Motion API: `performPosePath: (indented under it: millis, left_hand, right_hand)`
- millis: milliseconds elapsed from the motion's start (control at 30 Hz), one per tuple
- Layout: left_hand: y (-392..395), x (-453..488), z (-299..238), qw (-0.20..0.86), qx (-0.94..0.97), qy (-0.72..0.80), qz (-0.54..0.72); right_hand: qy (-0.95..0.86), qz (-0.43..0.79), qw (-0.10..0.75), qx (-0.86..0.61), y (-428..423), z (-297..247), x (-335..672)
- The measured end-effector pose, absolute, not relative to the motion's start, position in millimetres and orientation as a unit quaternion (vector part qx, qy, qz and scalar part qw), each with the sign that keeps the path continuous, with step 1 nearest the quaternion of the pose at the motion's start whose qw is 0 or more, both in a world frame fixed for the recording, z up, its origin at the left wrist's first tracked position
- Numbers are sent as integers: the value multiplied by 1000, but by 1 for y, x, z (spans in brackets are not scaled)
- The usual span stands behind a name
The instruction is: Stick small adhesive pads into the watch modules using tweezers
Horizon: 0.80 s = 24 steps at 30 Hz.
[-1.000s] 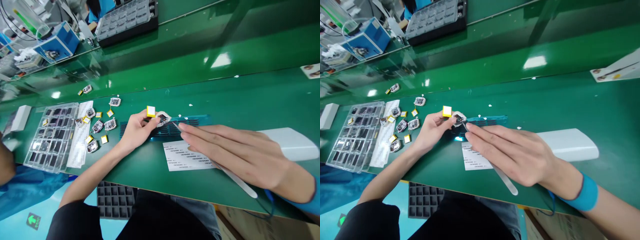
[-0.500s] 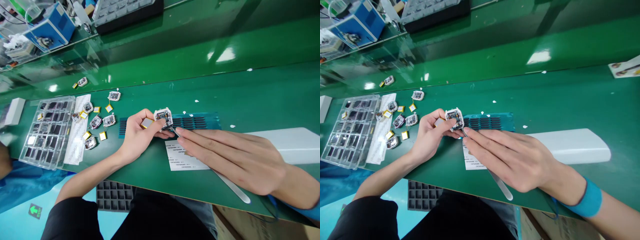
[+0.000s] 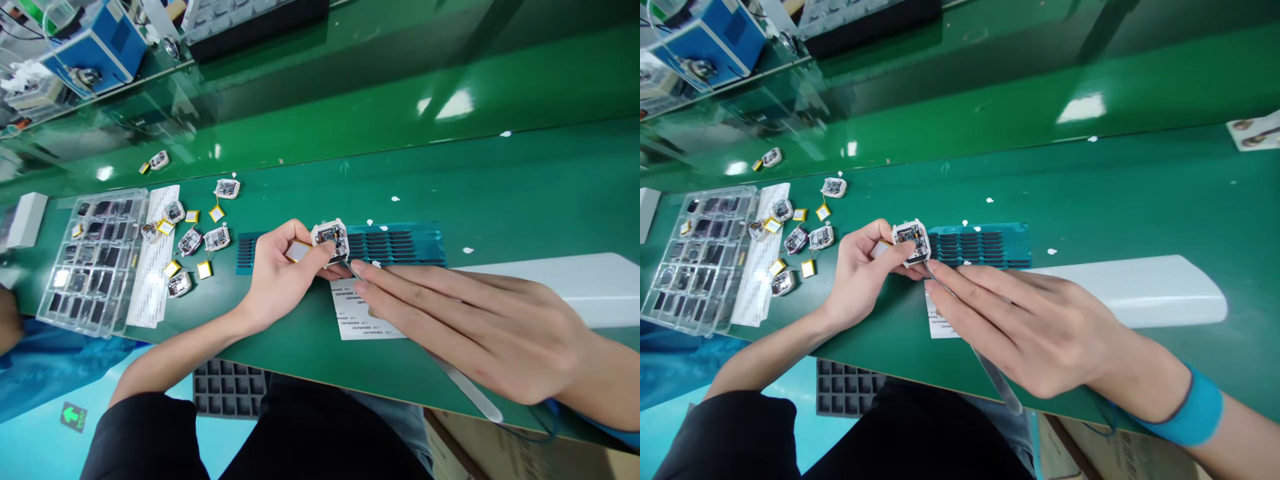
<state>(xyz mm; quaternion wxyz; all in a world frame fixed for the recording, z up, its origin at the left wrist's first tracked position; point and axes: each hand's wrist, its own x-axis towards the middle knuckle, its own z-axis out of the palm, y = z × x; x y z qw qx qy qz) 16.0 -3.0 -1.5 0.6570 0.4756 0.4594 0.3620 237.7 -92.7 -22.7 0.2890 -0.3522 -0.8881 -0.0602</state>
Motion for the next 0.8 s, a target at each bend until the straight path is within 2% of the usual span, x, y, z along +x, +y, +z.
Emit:
performPosePath:
  millis: [233, 500, 633, 800]
  left_hand:
    - [-5, 16, -2, 642, 490, 471, 357]
    - [-10, 15, -9, 588, 532, 450, 410]
    - [-8, 14, -9, 587, 544, 450, 397]
    - [-10, 14, -14, 578, 557, 452, 389]
  right_hand:
    - [-894, -73, 301, -323, -88, -26, 240]
    - [-851, 24, 366, -376, -90, -25, 230]
    - [-844, 40, 360, -396, -86, -22, 235]
    - [-884, -5, 328, -334, -74, -29, 246]
